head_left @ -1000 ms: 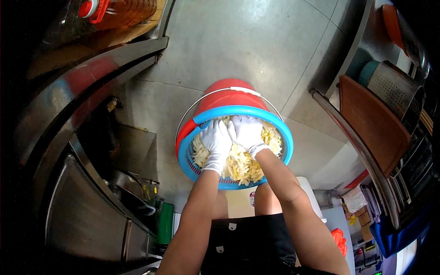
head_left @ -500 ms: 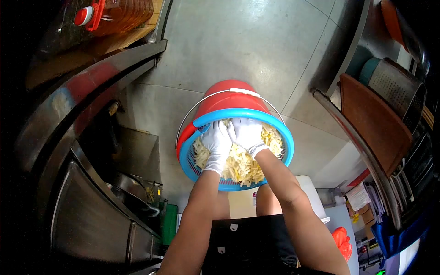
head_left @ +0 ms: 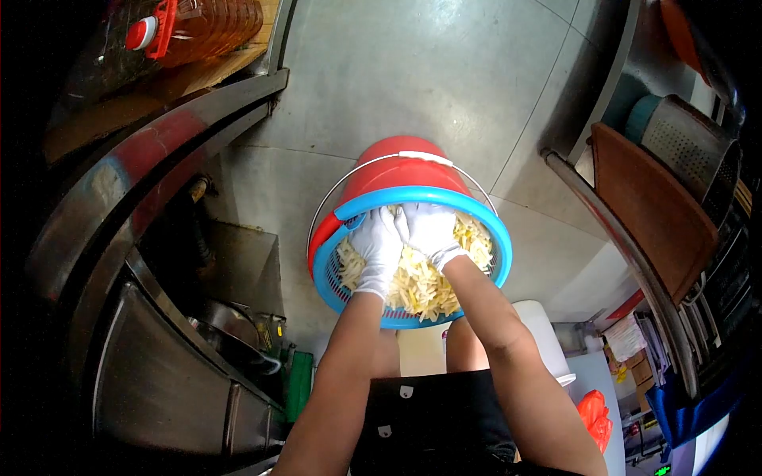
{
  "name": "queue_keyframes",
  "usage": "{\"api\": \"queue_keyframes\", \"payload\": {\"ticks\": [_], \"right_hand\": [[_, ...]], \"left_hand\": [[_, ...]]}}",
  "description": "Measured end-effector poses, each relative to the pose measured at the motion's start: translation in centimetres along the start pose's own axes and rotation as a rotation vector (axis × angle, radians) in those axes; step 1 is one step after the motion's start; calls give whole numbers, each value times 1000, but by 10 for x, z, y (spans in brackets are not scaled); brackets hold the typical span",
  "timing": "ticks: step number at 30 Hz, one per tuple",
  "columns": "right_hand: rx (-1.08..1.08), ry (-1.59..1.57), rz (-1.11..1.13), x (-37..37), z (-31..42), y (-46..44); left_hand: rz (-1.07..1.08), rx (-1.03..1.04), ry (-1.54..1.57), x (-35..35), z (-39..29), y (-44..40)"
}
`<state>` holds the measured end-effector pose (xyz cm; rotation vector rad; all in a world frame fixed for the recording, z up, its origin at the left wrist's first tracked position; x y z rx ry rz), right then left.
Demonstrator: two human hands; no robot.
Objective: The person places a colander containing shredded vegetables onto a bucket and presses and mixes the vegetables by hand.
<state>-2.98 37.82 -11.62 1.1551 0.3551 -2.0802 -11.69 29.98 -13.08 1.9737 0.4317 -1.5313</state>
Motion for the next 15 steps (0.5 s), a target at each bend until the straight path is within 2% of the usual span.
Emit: {"api": "queue_keyframes", "payload": {"ticks": [3, 9, 15], "right_hand": [[-36, 25, -76, -4, 1, -2], [-24, -22, -44, 2, -1, 0], [-41, -1, -109, -6, 3, -6]], "left_hand": [[-10, -5, 12, -1, 0, 0], [35, -6, 33, 2, 2, -2], [21, 87, 14, -4, -5, -6]]}}
Point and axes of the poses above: each hand's wrist, its own y-axis away from the middle knuckle, its own x-axis out of the palm, z = x × y, the point moved 6 cm from there along -y, towards the middle knuckle, and after that the axes turned 5 degrees about -x, right-handed, at the moved point
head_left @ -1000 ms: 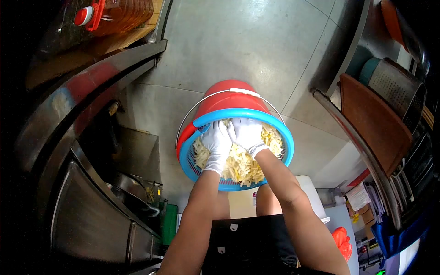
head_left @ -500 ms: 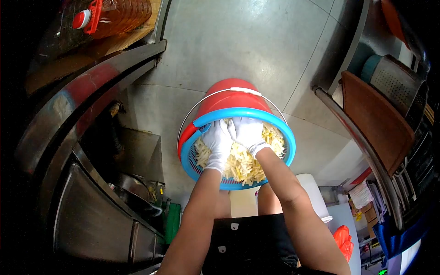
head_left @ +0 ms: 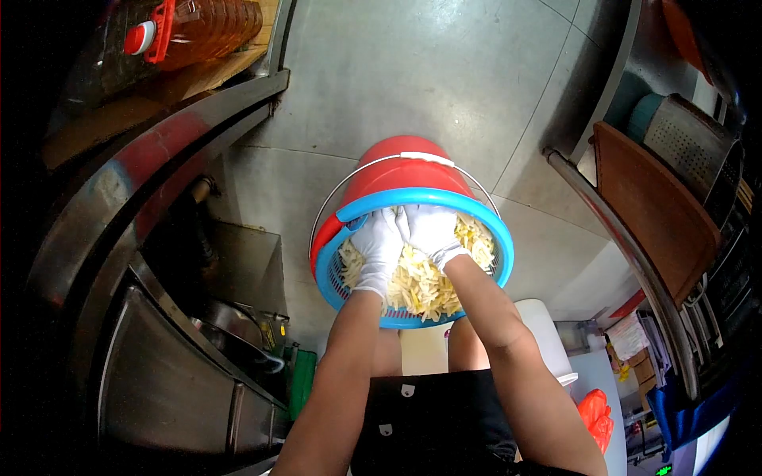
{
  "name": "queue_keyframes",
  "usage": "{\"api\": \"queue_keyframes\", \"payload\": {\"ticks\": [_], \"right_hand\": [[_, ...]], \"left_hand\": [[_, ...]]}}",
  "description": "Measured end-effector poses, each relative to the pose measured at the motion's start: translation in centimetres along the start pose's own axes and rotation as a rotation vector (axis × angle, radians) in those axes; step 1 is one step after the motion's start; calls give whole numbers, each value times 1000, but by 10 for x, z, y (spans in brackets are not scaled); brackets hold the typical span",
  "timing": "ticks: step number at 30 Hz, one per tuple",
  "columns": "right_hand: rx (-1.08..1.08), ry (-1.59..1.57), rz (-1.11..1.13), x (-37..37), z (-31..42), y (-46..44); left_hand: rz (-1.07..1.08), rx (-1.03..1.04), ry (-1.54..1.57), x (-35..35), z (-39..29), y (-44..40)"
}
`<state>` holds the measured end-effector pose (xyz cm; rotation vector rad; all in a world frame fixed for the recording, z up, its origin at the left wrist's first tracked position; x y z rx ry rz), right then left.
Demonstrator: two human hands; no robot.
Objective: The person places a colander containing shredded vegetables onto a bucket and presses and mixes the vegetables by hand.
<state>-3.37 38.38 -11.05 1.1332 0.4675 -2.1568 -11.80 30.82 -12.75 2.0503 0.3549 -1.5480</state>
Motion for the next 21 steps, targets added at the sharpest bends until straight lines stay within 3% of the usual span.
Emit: {"api": "queue_keyframes", "payload": {"ticks": [15, 19, 20, 21], "right_hand": [[-19, 28, -24, 9, 0, 8], [-11, 23, -4, 10, 0, 9], [22, -6, -7, 8, 1, 9], [14, -6, -29, 6, 2, 8]], "left_hand": [[-6, -121, 31, 15, 17, 7], [-95, -113, 47, 8, 16, 1], [129, -229, 46, 16, 19, 5], [157, -258, 34, 13, 19, 5]]}}
Point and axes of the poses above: each hand's wrist, its own y-axis away from the middle knuckle, its own x-axis out of the palm, z = x × y, the point moved 6 cm from there along -y, towards the middle knuckle, and after that the axes turned 5 degrees about -x, right-handed, at the moved point
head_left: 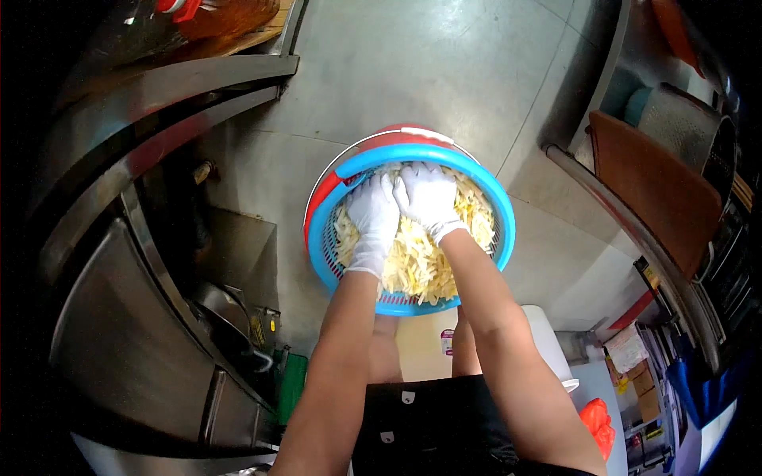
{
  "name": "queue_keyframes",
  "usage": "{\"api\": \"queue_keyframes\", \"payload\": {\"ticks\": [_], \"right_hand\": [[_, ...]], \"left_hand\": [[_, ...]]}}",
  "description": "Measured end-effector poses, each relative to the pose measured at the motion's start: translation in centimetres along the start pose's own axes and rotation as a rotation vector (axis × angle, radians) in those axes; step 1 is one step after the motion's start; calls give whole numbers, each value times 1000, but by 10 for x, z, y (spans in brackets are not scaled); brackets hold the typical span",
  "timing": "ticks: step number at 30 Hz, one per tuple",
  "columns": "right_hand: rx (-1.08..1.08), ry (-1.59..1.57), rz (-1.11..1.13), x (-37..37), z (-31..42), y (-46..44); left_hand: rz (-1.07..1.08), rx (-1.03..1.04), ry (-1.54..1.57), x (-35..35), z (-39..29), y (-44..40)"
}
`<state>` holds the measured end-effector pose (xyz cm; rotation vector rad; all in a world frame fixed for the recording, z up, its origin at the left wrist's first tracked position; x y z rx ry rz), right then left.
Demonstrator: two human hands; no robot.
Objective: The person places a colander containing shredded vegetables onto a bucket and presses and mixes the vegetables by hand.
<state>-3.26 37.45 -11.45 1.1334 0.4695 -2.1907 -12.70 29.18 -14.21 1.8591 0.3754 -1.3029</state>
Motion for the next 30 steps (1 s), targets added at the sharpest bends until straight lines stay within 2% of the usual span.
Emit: {"api": "queue_keyframes", "payload": {"ticks": [2, 3, 6, 7, 10, 11, 14, 16, 18, 19, 21, 22, 24, 27, 28, 29, 30], "right_hand": [[-10, 0, -39, -3, 3, -1], [74, -39, 89, 2, 1, 0], [146, 59, -27, -8, 12, 8], [176, 16, 27, -17, 18, 9], [281, -105, 43, -57, 43, 20], [270, -220, -9, -67, 47, 31], [520, -479, -270, -102, 58, 86], [781, -378, -242, -102, 54, 134], [1099, -706, -381, -81, 36, 184], [1189, -907, -415, -68, 28, 200], [1156, -872, -422, -46, 18, 210], [1143, -860, -457, -35, 10, 208], [1108, -1106, -530, -18, -6, 211], [1144, -1412, -520, -9, -22, 200], [1172, -1502, -494, -13, -25, 190], [1292, -1602, -434, -14, -28, 182], [1262, -1558, -406, -13, -35, 180]], "left_hand": [[60, -59, -26, -5, -1, 1], [84, -108, 41, -8, 2, 5], [60, 74, 108, -31, -3, 16], [93, 103, 92, -40, -5, 21], [-87, 335, -120, -59, -2, 34], [-66, 359, -136, -63, 1, 36], [-35, 522, -241, -87, -6, 42], [-15, 662, -236, -91, -3, 42], [1, 790, -264, -90, 5, 39], [10, 851, -292, -88, 9, 37], [9, 941, -331, -84, 11, 40], [73, 892, -386, -78, 16, 38], [202, 789, -498, -67, 28, 35], [38, 845, -490, -69, 31, 41], [62, 804, -490, -69, 33, 42], [86, 762, -488, -67, 34, 44], [106, 720, -487, -66, 35, 44]]}}
Point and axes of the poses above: each hand's wrist, its own y-axis away from the middle knuckle, its own x-axis out of the palm, z = x × y, the point moved 6 cm from there along -y, towards the middle knuckle, and after that the axes turned 5 degrees about -x, right-handed, at the moved point
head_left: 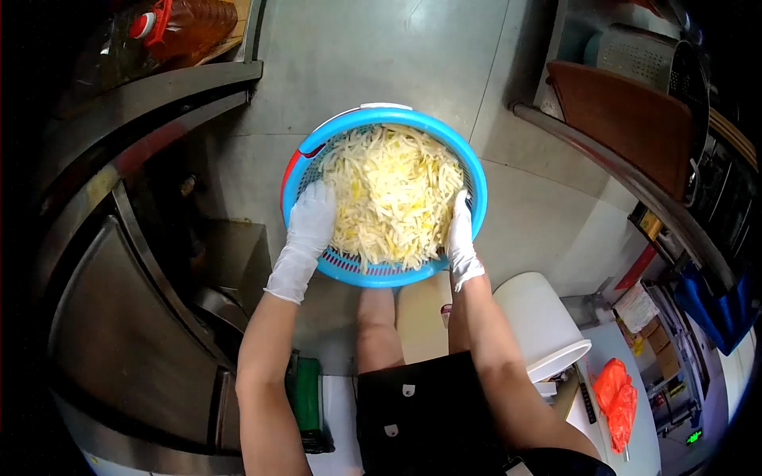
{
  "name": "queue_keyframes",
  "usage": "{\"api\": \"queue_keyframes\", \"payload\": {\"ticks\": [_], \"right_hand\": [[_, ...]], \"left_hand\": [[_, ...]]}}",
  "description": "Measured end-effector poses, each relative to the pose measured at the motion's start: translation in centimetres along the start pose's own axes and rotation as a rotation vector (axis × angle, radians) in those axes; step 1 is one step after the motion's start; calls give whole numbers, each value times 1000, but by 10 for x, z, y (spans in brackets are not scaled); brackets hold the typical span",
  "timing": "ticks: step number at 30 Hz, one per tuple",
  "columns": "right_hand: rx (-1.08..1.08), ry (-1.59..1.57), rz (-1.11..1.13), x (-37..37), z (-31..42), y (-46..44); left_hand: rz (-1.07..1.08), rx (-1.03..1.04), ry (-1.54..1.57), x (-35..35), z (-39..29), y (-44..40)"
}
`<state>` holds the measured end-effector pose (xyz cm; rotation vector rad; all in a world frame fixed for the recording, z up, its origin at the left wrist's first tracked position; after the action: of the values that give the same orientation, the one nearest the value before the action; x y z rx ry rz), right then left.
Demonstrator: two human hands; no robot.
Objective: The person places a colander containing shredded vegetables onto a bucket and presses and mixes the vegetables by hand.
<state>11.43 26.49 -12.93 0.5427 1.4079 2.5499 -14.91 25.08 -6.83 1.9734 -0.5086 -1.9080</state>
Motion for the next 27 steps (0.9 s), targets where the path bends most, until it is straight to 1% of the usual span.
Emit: {"api": "queue_keyframes", "payload": {"ticks": [2, 3, 6, 8, 9, 10, 12, 13, 16, 17, 18, 20, 21, 22, 23, 24, 26, 27], "right_hand": [[-44, 103, 35, -5, 4, -12], [-58, 204, 69, -3, 17, -15], [-87, 472, 149, 9, 44, -24], [-146, 678, 245, 27, 68, -31], [-163, 690, 269, 34, 73, -35], [-180, 701, 293, 42, 79, -39], [-95, 625, 325, 48, 78, -52], [-138, 704, 350, 52, 83, -54], [-158, 875, 440, 57, 91, -57], [-195, 873, 458, 59, 92, -56], [-193, 905, 429, 70, 106, -42], [-230, 935, 376, 61, 92, -55], [-264, 802, 281, 67, 97, -40], [-329, 793, 141, 59, 93, -42], [-313, 739, 131, 54, 87, -44], [-296, 686, 119, 54, 84, -44], [-229, 686, 126, 62, 83, -50], [-205, 688, 128, 68, 88, -54]], "left_hand": [[-75, -61, 19, 13, -2, 7], [-107, -90, 25, 17, -3, 13], [-117, -141, 59, 9, -17, 29], [-35, -193, 212, 5, -24, 39], [11, -220, 287, 1, -26, 45], [-126, -275, 352, -18, -24, 47], [-408, -375, 478, -55, -17, 53], [-495, -397, 442, -60, -11, 52], [-543, -425, 604, -63, -14, 39], [-533, -387, 708, -62, -23, 28], [-571, -370, 710, -70, -33, 13], [-654, -333, 706, -83, -37, -22], [-575, -327, 769, -76, -30, -39], [-491, -321, 832, -68, -24, -54], [-404, -316, 894, -59, -20, -65], [-408, -282, 899, -51, -19, -69], [-419, -207, 913, -33, -18, -79], [-340, -261, 934, -25, -17, -81]]}}
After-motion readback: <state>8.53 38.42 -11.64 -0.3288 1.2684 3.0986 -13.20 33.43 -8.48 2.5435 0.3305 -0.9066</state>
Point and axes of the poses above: each hand's wrist, its own y-axis away from the middle knuckle, its own x-axis out of the palm, z = x × y, the point moved 6 cm from there along -y, towards the middle knuckle, and after that the axes turned 5 degrees about -x, right-handed, at the moved point
